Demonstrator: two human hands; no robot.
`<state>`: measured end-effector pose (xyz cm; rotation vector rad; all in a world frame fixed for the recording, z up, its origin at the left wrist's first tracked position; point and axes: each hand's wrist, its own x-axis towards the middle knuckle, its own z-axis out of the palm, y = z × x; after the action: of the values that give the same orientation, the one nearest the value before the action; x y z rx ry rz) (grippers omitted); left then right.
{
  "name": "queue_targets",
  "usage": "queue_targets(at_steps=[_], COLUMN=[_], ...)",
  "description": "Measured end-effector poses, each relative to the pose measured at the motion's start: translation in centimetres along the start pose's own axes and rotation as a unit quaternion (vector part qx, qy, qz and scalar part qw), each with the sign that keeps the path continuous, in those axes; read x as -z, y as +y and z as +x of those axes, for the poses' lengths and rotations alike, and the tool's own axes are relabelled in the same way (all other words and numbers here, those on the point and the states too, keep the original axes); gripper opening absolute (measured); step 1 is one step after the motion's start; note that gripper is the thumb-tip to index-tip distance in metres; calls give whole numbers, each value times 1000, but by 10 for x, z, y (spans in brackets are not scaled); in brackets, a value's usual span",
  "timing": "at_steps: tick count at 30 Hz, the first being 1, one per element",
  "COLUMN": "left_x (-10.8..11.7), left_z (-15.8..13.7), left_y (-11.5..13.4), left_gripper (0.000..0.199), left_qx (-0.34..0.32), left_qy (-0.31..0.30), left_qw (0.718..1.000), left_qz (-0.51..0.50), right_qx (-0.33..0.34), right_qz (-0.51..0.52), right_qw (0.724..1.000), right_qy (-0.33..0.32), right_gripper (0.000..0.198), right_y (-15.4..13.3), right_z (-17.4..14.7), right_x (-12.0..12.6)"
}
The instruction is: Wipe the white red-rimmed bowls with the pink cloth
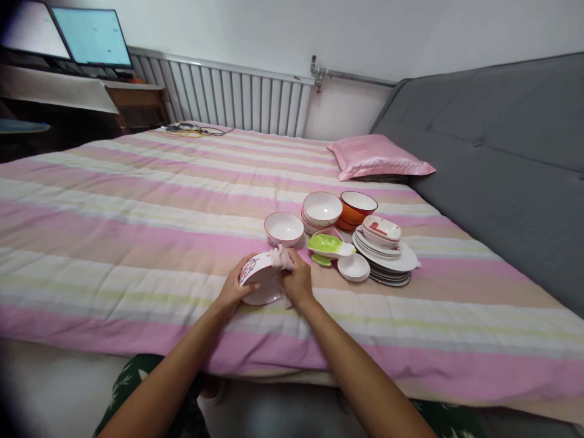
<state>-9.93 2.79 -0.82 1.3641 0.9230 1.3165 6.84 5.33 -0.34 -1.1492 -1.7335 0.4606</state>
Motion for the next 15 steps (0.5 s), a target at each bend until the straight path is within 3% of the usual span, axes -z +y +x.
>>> queue_targets(at_steps=[8,15], left_x=[-1,3], left_z=[-2,-4], left_y=[1,-10], left_gripper=[73,89], left_qx=[0,-25], left_qy=[-6,-16], left_qw=[1000,998], left_qz=[-8,-59], right_qx=[-12,63], right_qz=[-27,-157], right_qw=[1000,983], right_qy=[-10,-71], right_gripper=[33,48], right_y=[7,-27], right_z=[-10,19], right_x=[-2,33])
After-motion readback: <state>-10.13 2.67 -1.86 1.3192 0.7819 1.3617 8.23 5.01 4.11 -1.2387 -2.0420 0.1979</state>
